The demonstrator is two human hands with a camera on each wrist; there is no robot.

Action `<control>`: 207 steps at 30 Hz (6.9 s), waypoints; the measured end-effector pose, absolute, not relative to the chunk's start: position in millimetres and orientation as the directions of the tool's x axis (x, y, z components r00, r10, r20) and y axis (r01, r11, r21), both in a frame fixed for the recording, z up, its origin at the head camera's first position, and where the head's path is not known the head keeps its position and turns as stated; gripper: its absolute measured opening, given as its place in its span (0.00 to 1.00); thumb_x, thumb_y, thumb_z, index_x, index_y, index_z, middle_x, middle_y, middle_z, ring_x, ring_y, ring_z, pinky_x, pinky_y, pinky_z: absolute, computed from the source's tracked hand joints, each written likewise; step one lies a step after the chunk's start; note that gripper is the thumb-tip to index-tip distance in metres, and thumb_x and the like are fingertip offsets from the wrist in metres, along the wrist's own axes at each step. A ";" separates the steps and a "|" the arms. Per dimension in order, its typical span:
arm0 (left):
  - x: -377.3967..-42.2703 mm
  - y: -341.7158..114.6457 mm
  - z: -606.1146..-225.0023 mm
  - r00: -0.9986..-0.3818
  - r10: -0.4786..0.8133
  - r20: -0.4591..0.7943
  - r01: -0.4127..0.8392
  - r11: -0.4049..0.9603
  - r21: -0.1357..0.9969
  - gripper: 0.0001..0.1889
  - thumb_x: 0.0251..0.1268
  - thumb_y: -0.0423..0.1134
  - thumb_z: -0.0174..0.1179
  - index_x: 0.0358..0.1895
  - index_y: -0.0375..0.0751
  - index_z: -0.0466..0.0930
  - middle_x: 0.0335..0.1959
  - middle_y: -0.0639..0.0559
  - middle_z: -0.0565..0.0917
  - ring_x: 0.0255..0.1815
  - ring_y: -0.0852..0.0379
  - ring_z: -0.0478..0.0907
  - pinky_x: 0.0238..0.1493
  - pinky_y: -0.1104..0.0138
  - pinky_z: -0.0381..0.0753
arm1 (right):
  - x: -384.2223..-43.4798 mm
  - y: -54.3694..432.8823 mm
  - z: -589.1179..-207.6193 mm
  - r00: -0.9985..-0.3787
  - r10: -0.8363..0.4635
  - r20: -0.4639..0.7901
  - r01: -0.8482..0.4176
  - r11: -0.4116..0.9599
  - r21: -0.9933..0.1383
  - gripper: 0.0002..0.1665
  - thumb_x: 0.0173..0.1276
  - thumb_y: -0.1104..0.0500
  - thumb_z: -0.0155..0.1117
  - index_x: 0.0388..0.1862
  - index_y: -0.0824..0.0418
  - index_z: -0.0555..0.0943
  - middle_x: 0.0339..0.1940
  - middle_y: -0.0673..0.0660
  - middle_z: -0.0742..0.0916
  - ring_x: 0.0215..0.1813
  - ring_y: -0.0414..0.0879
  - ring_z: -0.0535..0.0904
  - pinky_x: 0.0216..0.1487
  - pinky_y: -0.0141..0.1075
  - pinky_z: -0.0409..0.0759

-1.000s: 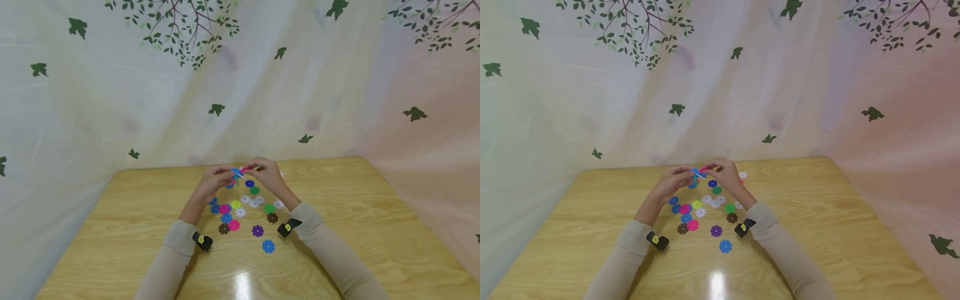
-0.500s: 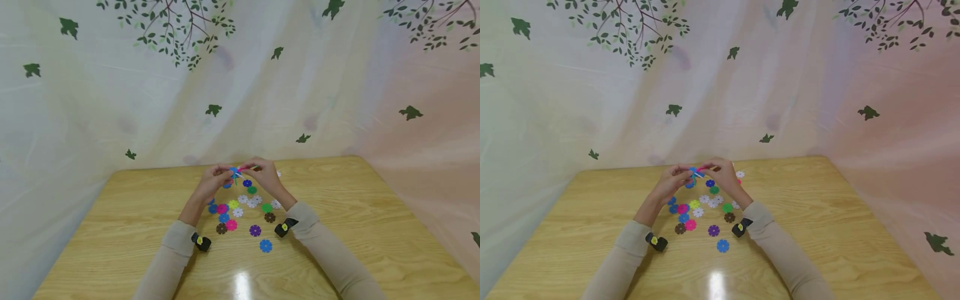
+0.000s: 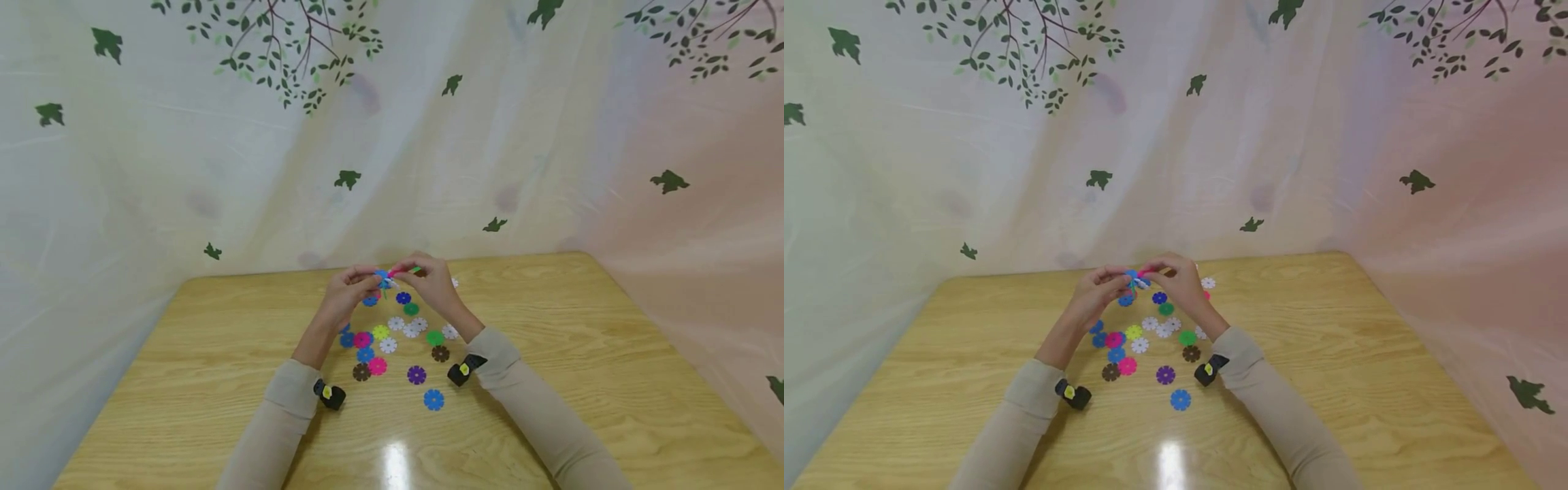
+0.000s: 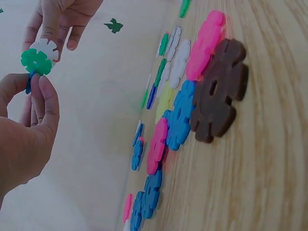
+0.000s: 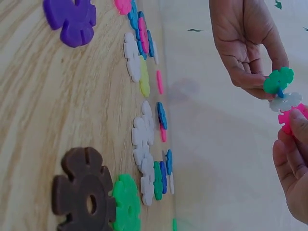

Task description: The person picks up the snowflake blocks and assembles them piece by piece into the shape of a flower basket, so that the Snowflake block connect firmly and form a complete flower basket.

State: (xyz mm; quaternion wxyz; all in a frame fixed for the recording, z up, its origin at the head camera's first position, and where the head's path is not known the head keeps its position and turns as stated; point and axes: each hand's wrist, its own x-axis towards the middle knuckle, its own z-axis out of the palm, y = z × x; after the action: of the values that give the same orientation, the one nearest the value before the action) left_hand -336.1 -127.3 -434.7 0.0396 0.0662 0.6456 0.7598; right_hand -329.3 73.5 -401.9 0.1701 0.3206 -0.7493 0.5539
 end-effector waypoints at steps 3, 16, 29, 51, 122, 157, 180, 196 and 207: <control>-335.2 -126.8 -434.6 -0.990 0.134 0.045 0.019 -0.186 0.982 0.12 0.71 0.29 0.62 0.55 0.30 0.81 0.34 0.58 0.87 0.36 0.60 0.86 0.50 0.66 0.87 | -328.7 73.0 -402.8 -0.733 -0.284 0.618 -0.673 0.174 -0.719 0.04 0.66 0.74 0.68 0.39 0.75 0.86 0.38 0.69 0.88 0.42 0.62 0.83 0.39 0.35 0.83; -332.7 -124.9 -433.3 -0.994 0.099 0.040 0.021 -0.179 0.984 0.16 0.71 0.31 0.63 0.59 0.28 0.81 0.38 0.59 0.88 0.38 0.61 0.86 0.51 0.66 0.87 | -329.3 69.7 -409.2 -0.732 -0.231 0.641 -0.673 0.097 -0.733 0.06 0.66 0.76 0.66 0.40 0.77 0.85 0.38 0.71 0.86 0.35 0.56 0.84 0.38 0.41 0.88; -330.1 -124.3 -430.0 -0.992 0.112 0.057 0.035 -0.189 0.981 0.09 0.68 0.29 0.65 0.49 0.36 0.88 0.35 0.59 0.88 0.36 0.63 0.86 0.48 0.68 0.87 | -321.8 61.2 -410.7 -0.712 -0.116 0.693 -0.702 0.078 -0.708 0.03 0.62 0.79 0.67 0.34 0.77 0.85 0.32 0.72 0.86 0.31 0.68 0.81 0.33 0.39 0.87; -326.7 -131.1 -421.4 -0.989 0.118 0.092 0.077 -0.126 0.989 0.11 0.69 0.30 0.64 0.51 0.29 0.85 0.31 0.59 0.86 0.34 0.62 0.83 0.41 0.71 0.85 | -315.1 62.8 -402.6 -0.747 -0.087 0.659 -0.665 0.093 -0.741 0.02 0.64 0.77 0.67 0.36 0.78 0.83 0.35 0.72 0.87 0.33 0.60 0.83 0.36 0.40 0.87; -328.4 -130.7 -414.7 -0.993 0.105 -0.054 -0.064 -0.094 0.994 0.09 0.79 0.38 0.48 0.49 0.37 0.75 0.36 0.53 0.79 0.33 0.61 0.74 0.40 0.71 0.80 | -327.1 151.9 -447.9 -0.605 -0.796 0.018 -0.690 0.514 -0.510 0.16 0.65 0.68 0.70 0.52 0.62 0.88 0.44 0.55 0.87 0.45 0.46 0.85 0.46 0.32 0.86; -321.8 -132.7 -417.6 -0.992 0.128 0.000 -0.014 -0.104 0.995 0.07 0.77 0.36 0.52 0.50 0.38 0.73 0.23 0.57 0.76 0.25 0.60 0.74 0.40 0.66 0.76 | -336.5 77.4 -402.4 -0.789 -0.373 0.488 -0.603 0.315 -0.733 0.10 0.68 0.64 0.70 0.46 0.66 0.88 0.42 0.62 0.92 0.38 0.54 0.89 0.38 0.36 0.87; -320.9 -127.2 -417.1 -0.983 0.183 -0.018 -0.036 -0.098 0.995 0.07 0.77 0.36 0.52 0.50 0.38 0.73 0.28 0.56 0.80 0.29 0.60 0.77 0.39 0.67 0.78 | -333.8 70.5 -415.4 -0.714 -0.293 0.636 -0.699 0.253 -0.668 0.06 0.65 0.65 0.73 0.41 0.63 0.90 0.38 0.60 0.92 0.37 0.52 0.89 0.39 0.38 0.88; -320.4 -124.5 -414.9 -0.982 0.189 -0.024 -0.062 -0.197 0.979 0.08 0.78 0.35 0.53 0.37 0.45 0.79 0.24 0.59 0.80 0.27 0.61 0.77 0.40 0.68 0.78 | -332.3 59.5 -425.7 -0.653 -0.208 0.728 -0.757 0.148 -0.636 0.06 0.62 0.72 0.73 0.38 0.70 0.89 0.34 0.66 0.91 0.33 0.57 0.88 0.37 0.39 0.88; -320.3 -124.4 -414.8 -0.977 0.208 -0.055 -0.108 -0.251 0.962 0.12 0.78 0.34 0.52 0.32 0.48 0.81 0.28 0.59 0.80 0.30 0.64 0.77 0.40 0.73 0.82 | -328.8 52.8 -432.2 -0.628 -0.134 0.766 -0.778 0.124 -0.616 0.06 0.59 0.73 0.74 0.36 0.69 0.90 0.33 0.65 0.91 0.32 0.51 0.88 0.38 0.28 0.86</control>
State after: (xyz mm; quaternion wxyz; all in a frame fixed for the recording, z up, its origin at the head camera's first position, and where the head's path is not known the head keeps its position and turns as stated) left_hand -320.3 -124.4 -414.8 0.0998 0.0415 0.6037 0.7898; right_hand -328.8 52.8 -432.2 0.2800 0.3277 -0.6954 0.5750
